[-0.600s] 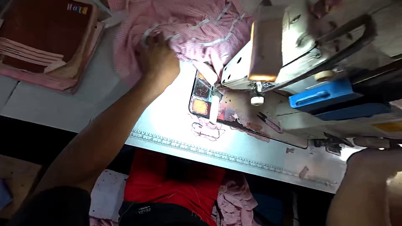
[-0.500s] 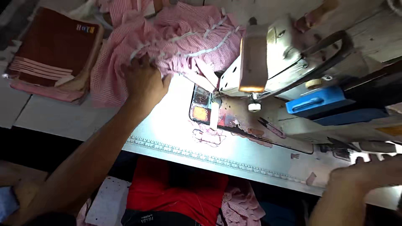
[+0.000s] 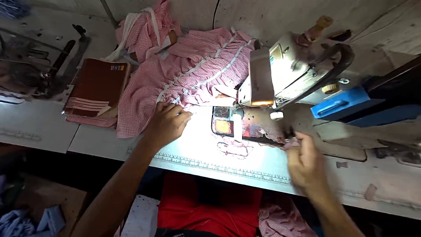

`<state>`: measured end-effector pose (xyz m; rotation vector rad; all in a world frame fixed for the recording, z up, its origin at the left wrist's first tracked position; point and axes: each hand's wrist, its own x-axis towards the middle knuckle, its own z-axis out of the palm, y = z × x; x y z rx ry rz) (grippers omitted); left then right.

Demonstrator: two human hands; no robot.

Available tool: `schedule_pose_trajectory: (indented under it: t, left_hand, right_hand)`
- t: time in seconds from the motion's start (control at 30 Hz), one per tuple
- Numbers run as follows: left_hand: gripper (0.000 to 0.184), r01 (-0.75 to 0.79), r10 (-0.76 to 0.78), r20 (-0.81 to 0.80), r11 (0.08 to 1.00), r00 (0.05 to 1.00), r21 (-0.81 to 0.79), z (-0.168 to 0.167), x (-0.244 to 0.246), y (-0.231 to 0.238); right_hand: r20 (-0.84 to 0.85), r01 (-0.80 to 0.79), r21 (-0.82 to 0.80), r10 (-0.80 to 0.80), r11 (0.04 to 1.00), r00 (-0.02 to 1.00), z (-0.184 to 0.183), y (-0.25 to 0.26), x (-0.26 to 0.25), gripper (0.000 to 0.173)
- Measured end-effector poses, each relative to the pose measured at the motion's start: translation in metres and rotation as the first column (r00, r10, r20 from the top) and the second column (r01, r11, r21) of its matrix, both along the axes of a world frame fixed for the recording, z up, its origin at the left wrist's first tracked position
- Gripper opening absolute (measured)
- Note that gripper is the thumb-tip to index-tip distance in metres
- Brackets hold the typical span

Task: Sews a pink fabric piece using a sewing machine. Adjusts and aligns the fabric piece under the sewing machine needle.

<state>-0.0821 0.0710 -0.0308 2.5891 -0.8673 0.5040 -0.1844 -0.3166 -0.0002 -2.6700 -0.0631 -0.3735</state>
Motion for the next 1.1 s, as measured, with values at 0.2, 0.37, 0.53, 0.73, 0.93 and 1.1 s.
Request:
schedule_pose_trajectory:
  t: [0.2, 0.37, 0.53, 0.73, 0.93, 1.1]
  left_hand:
    - [0.024, 0.02, -0.02, 0.05, 1.0, 0.999, -0.015, -0.001, -0.002, 0.001]
    - [0.022, 0.009, -0.003, 0.067, 0.996, 0.998, -0.088, -0.001, -0.002, 0.004]
    - [0.023, 0.004, -0.053, -0.287, 0.986, 0.956, -0.169, 0.012, -0.056, 0.0]
    - [0.03, 0.563, -0.561, -0.745, 0.768, 0.36, -0.306, 0.071, -0.171, -0.025]
    - [0.031, -0.08, 0.078, -0.219, 0.997, 0.972, 0.001, 0.053, -0.043, -0.029]
    - [0.076, -0.121, 0.176, -0.236, 0.966, 0.956, 0.229, 0.028, -0.053, -0.029]
  right_hand:
    - [-0.005, -0.296, -0.141, 0.298, 0.945, 0.954, 0.0, 0.136, 0.045, 0.033]
    - [0.077, -0.353, -0.238, 0.38, 0.905, 0.922, -0.01, 0.165, 0.071, 0.019]
    - [0.102, -0.083, -0.159, 0.1, 0.984, 0.99, -0.011, 0.064, 0.02, 0.034]
    - [0.096, 0.187, -0.256, -0.168, 0.948, 0.981, -0.011, -0.019, 0.024, 0.048]
    - [0.06, -0.48, -0.065, 0.484, 0.875, 0.873, -0.012, 0.11, 0.021, 0.044]
    - [-0.412, -0.762, 0.082, 0.718, 0.643, 0.561, 0.026, 0.101, -0.047, 0.011]
